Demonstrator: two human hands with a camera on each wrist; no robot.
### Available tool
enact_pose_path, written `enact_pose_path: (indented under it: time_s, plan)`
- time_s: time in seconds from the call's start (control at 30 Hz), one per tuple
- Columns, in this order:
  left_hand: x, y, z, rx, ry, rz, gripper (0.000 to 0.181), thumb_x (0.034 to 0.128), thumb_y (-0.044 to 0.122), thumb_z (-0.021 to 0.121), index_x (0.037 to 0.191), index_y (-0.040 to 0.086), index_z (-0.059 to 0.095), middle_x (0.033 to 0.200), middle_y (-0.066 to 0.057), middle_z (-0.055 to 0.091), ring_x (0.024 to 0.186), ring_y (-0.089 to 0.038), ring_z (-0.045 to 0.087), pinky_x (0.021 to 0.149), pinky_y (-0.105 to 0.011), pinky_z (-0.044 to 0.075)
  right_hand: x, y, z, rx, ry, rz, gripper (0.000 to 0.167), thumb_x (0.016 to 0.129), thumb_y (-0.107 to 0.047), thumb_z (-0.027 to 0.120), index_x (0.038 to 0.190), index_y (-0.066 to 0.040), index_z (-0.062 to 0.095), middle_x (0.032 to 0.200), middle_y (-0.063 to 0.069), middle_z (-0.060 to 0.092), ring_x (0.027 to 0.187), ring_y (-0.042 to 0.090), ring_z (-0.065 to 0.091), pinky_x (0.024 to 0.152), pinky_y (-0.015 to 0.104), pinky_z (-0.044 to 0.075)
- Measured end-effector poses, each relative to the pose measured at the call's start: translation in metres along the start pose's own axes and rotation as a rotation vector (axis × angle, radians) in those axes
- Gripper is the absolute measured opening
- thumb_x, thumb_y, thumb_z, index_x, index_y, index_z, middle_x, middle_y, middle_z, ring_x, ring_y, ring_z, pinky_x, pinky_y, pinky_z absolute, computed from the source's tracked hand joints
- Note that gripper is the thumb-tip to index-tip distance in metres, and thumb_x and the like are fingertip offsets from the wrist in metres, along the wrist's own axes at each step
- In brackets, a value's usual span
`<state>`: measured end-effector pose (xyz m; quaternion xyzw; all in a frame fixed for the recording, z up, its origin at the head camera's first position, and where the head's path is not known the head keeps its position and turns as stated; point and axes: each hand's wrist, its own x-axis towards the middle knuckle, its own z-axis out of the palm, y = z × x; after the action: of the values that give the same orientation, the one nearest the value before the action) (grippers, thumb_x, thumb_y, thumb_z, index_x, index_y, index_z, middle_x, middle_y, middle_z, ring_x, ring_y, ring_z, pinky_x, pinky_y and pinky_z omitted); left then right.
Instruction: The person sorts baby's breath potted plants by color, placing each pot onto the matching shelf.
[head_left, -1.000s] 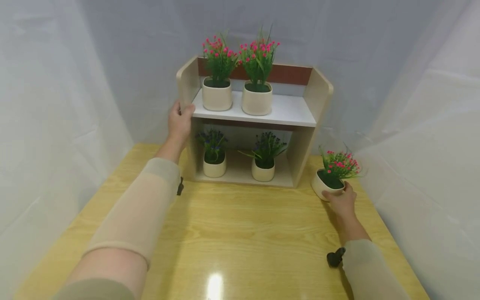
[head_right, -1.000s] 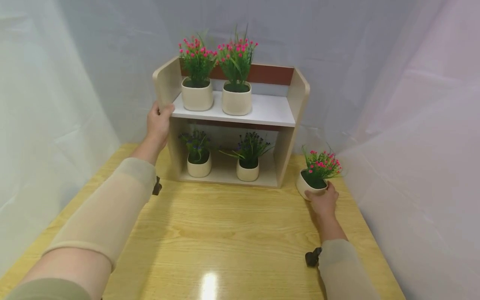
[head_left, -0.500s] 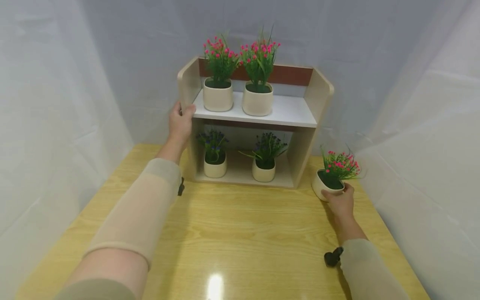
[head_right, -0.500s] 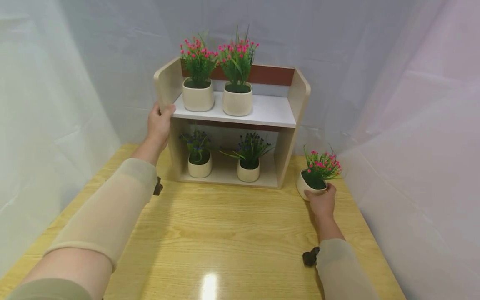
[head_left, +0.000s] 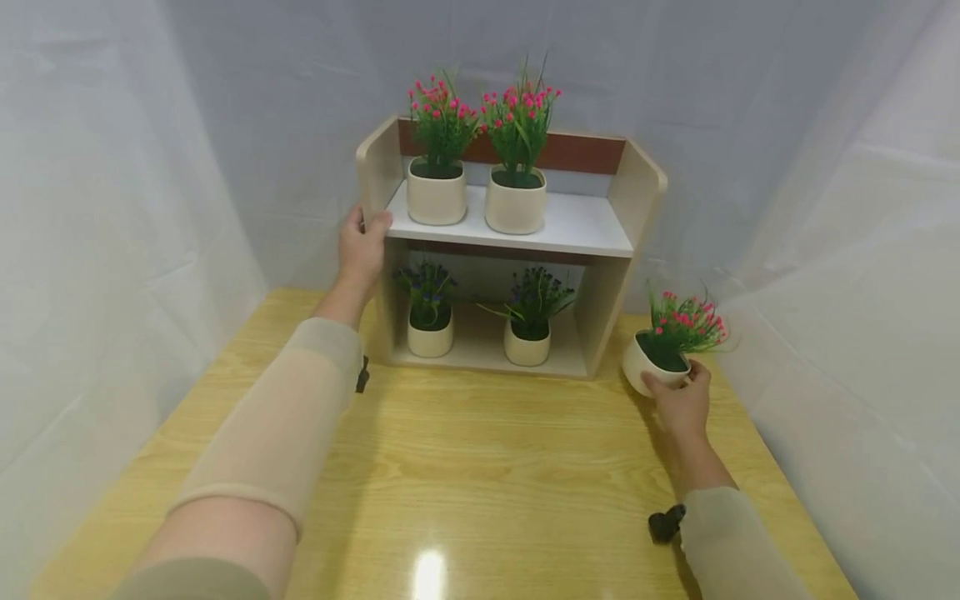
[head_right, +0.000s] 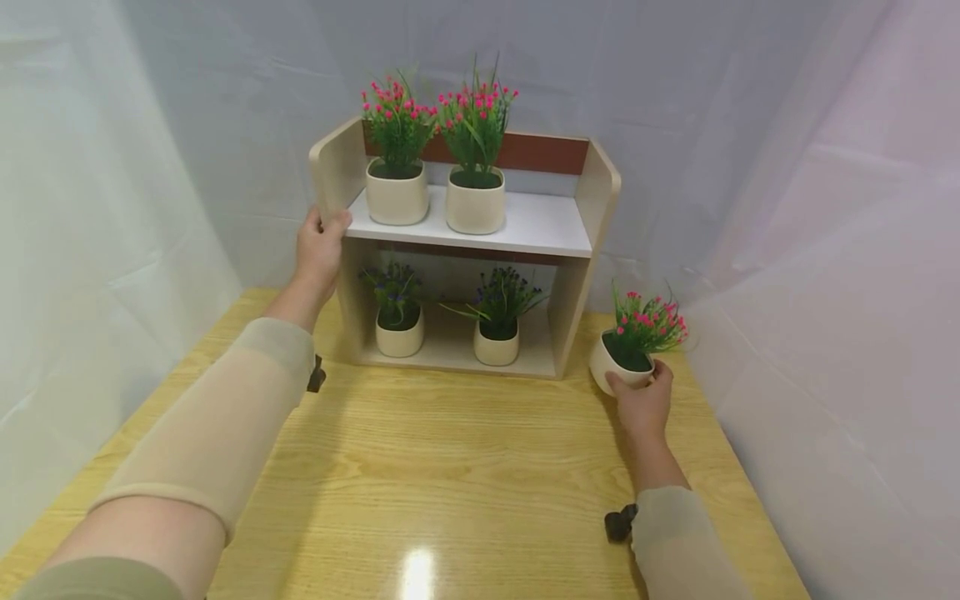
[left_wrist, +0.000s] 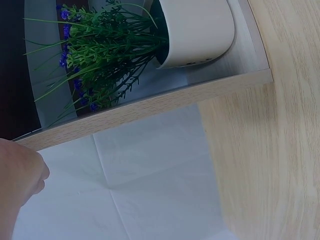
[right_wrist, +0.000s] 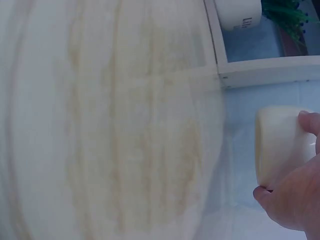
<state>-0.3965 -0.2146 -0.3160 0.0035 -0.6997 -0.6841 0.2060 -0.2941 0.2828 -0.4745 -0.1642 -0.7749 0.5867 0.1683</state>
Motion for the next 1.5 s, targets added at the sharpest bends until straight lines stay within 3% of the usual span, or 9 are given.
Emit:
enact_pose_path:
  time_s: [0.2, 0.4, 0.6, 0.93, 1.2, 1.5]
  plan:
    - [-0.001, 0.000, 0.000, -0.012, -0.002, 0.014, 0.055, 0.1097, 0.032, 0.057, 0.161, 0.014, 0.048, 0.167, -0.011, 0.050, 0.154, -0.025, 0.047, 0.134, -0.041, 0.033, -0.006, -0.009, -0.001, 0.003, 0.019, -0.005, 0.095, 0.097, -0.020, 0.082, 0.167, -0.001, 0.021, 0.172, 0.023, 0.033, 0.151, 0.042, 0.044, 0.113, 0.042, 0.048]
    - [0.000, -0.001, 0.000, -0.018, -0.005, 0.020, 0.055, 0.1096, 0.032, 0.057, 0.161, 0.015, 0.048, 0.166, -0.011, 0.051, 0.153, -0.026, 0.047, 0.134, -0.042, 0.034, -0.014, -0.019, -0.004, 0.034, 0.067, -0.016, 0.090, 0.095, -0.022, 0.084, 0.163, -0.004, 0.028, 0.164, 0.015, 0.038, 0.133, 0.024, 0.050, 0.093, 0.020, 0.046]
    - [0.002, -0.003, 0.000, -0.003, 0.003, 0.024, 0.055, 0.1094, 0.033, 0.057, 0.161, 0.015, 0.048, 0.166, -0.011, 0.051, 0.153, -0.026, 0.048, 0.134, -0.041, 0.034, -0.024, -0.030, -0.007, 0.035, 0.111, -0.049, 0.089, 0.092, -0.024, 0.087, 0.160, -0.006, 0.033, 0.153, 0.007, 0.040, 0.117, 0.012, 0.048, 0.084, 0.013, 0.049]
    - [0.003, -0.003, 0.000, -0.006, 0.007, 0.016, 0.055, 0.1100, 0.032, 0.057, 0.162, 0.016, 0.048, 0.168, -0.010, 0.050, 0.154, -0.025, 0.047, 0.134, -0.041, 0.035, -0.044, -0.061, -0.014, 0.062, 0.124, -0.069, 0.090, 0.091, -0.028, 0.088, 0.160, -0.010, 0.034, 0.132, -0.012, 0.039, 0.110, 0.007, 0.046, 0.076, 0.011, 0.049]
    - [0.004, -0.004, 0.000, -0.012, 0.012, 0.014, 0.056, 0.1097, 0.031, 0.058, 0.163, 0.017, 0.047, 0.168, -0.009, 0.049, 0.155, -0.025, 0.046, 0.134, -0.041, 0.034, -0.058, -0.089, -0.018, 0.079, 0.129, -0.076, 0.090, 0.089, -0.032, 0.090, 0.160, -0.018, 0.036, 0.138, -0.009, 0.044, 0.112, 0.006, 0.048, 0.079, 0.011, 0.052]
    - [0.003, -0.003, -0.001, -0.005, 0.000, 0.007, 0.058, 0.1100, 0.033, 0.057, 0.164, 0.018, 0.045, 0.170, -0.008, 0.047, 0.157, -0.024, 0.044, 0.135, -0.041, 0.033, -0.081, -0.117, -0.019, 0.109, 0.117, -0.159, 0.086, 0.089, -0.030, 0.090, 0.158, -0.023, 0.039, 0.139, -0.012, 0.046, 0.111, 0.009, 0.052, 0.080, 0.011, 0.053]
